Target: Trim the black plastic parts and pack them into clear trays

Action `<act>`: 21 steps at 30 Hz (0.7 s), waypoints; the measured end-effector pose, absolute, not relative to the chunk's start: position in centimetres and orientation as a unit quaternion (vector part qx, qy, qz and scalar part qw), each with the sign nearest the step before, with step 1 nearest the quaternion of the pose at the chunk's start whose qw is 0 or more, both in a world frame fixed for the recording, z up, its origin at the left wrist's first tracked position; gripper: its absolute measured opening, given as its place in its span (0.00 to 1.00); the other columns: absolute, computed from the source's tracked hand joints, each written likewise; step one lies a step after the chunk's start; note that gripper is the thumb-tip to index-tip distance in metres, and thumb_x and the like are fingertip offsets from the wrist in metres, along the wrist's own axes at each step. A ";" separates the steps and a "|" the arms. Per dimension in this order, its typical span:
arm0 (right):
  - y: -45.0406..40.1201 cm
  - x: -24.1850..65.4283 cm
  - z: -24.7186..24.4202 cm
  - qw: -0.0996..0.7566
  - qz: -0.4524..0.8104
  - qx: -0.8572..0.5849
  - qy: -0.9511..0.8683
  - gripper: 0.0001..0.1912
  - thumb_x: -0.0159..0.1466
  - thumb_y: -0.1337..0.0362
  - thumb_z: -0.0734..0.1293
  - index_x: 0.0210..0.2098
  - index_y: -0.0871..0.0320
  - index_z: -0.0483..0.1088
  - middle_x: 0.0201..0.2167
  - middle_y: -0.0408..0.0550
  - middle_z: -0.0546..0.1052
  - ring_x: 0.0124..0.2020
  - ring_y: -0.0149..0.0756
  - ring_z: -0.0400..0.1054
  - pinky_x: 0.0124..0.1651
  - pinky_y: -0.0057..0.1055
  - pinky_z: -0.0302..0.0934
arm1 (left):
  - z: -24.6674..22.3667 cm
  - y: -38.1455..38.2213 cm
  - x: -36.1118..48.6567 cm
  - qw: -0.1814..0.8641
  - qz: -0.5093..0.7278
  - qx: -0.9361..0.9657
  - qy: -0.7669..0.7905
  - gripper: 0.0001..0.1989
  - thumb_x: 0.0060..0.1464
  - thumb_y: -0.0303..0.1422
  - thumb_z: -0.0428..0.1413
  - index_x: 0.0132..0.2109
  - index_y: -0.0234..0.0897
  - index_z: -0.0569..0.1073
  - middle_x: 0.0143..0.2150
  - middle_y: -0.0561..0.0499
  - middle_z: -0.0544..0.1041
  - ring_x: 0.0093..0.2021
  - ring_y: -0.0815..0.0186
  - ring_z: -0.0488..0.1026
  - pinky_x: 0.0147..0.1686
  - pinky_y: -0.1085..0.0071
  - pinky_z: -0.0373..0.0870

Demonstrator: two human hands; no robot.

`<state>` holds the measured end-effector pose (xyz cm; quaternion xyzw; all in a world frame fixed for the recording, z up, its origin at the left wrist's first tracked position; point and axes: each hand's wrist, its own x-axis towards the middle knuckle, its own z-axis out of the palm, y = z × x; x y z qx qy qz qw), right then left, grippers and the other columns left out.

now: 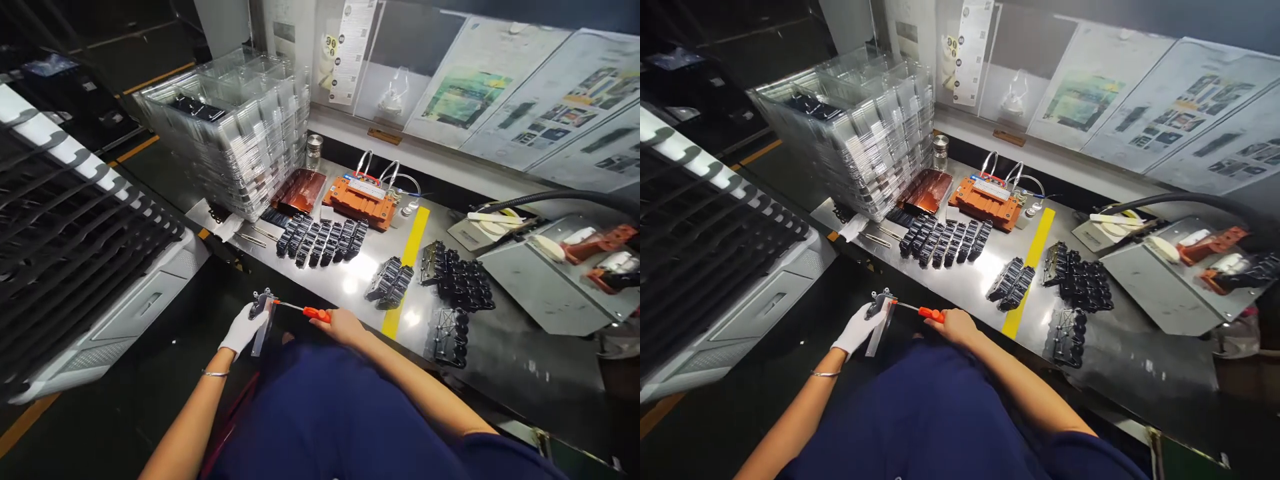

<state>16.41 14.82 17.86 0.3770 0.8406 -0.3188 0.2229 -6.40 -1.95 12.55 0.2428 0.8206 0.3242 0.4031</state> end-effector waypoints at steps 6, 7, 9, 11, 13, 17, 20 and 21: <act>15.1 19.8 17.0 0.213 -0.345 0.405 0.820 0.33 0.63 0.37 0.54 0.37 0.60 0.74 0.36 0.55 0.79 0.39 0.46 0.74 0.37 0.31 0.58 | 12.6 0.4 -5.1 0.417 0.237 0.320 0.817 0.21 0.49 0.38 0.57 0.51 0.36 0.72 0.47 0.40 0.79 0.47 0.52 0.77 0.48 0.60 0.71; 15.4 20.8 16.9 0.219 -0.350 0.414 0.811 0.33 0.63 0.38 0.55 0.37 0.60 0.74 0.36 0.56 0.79 0.39 0.46 0.74 0.37 0.31 0.59 | 12.7 1.2 -4.9 0.414 0.212 0.331 0.821 0.21 0.48 0.36 0.58 0.50 0.36 0.73 0.46 0.39 0.80 0.46 0.48 0.77 0.47 0.57 0.71; 16.2 23.4 16.6 0.242 -0.365 0.432 0.789 0.32 0.61 0.38 0.58 0.34 0.61 0.75 0.34 0.56 0.79 0.38 0.47 0.74 0.35 0.30 0.59 | 13.0 3.8 -3.9 0.401 0.165 0.354 0.828 0.21 0.45 0.33 0.59 0.49 0.36 0.74 0.44 0.36 0.80 0.45 0.40 0.76 0.44 0.50 0.70; 16.8 26.3 16.2 0.271 -0.377 0.451 0.762 0.31 0.58 0.38 0.62 0.31 0.61 0.76 0.32 0.56 0.79 0.36 0.48 0.75 0.34 0.31 0.61 | 13.1 7.5 -1.7 0.393 0.137 0.389 0.822 0.23 0.46 0.32 0.59 0.52 0.36 0.73 0.45 0.36 0.79 0.46 0.38 0.76 0.44 0.49 0.70; 17.2 29.2 15.9 0.285 -0.382 0.474 0.741 0.30 0.59 0.39 0.62 0.32 0.62 0.76 0.34 0.58 0.79 0.37 0.50 0.75 0.35 0.32 0.62 | 13.1 12.1 2.0 0.394 0.126 0.438 0.798 0.24 0.50 0.33 0.58 0.56 0.39 0.70 0.47 0.38 0.79 0.47 0.44 0.76 0.45 0.54 0.71; 17.5 33.5 15.7 0.278 -0.388 0.513 0.714 0.30 0.64 0.41 0.57 0.39 0.61 0.76 0.40 0.60 0.79 0.42 0.52 0.75 0.39 0.34 0.63 | 12.6 21.5 11.4 0.371 0.106 0.514 0.766 0.23 0.58 0.36 0.55 0.60 0.39 0.65 0.49 0.42 0.76 0.46 0.56 0.75 0.47 0.55 0.71; 17.6 35.4 16.1 0.265 -0.397 0.534 0.698 0.30 0.64 0.42 0.56 0.41 0.61 0.76 0.41 0.60 0.80 0.42 0.53 0.75 0.40 0.35 0.63 | 12.5 27.5 15.9 0.337 0.096 0.545 0.761 0.19 0.60 0.38 0.54 0.55 0.35 0.68 0.52 0.44 0.72 0.48 0.59 0.73 0.47 0.56 0.72; 17.7 35.9 16.2 0.261 -0.401 0.539 0.693 0.29 0.64 0.42 0.57 0.41 0.61 0.76 0.40 0.60 0.80 0.42 0.52 0.75 0.39 0.35 0.63 | 12.6 29.3 16.4 0.326 0.097 0.555 0.759 0.18 0.60 0.38 0.54 0.54 0.34 0.69 0.53 0.44 0.72 0.48 0.59 0.72 0.47 0.56 0.72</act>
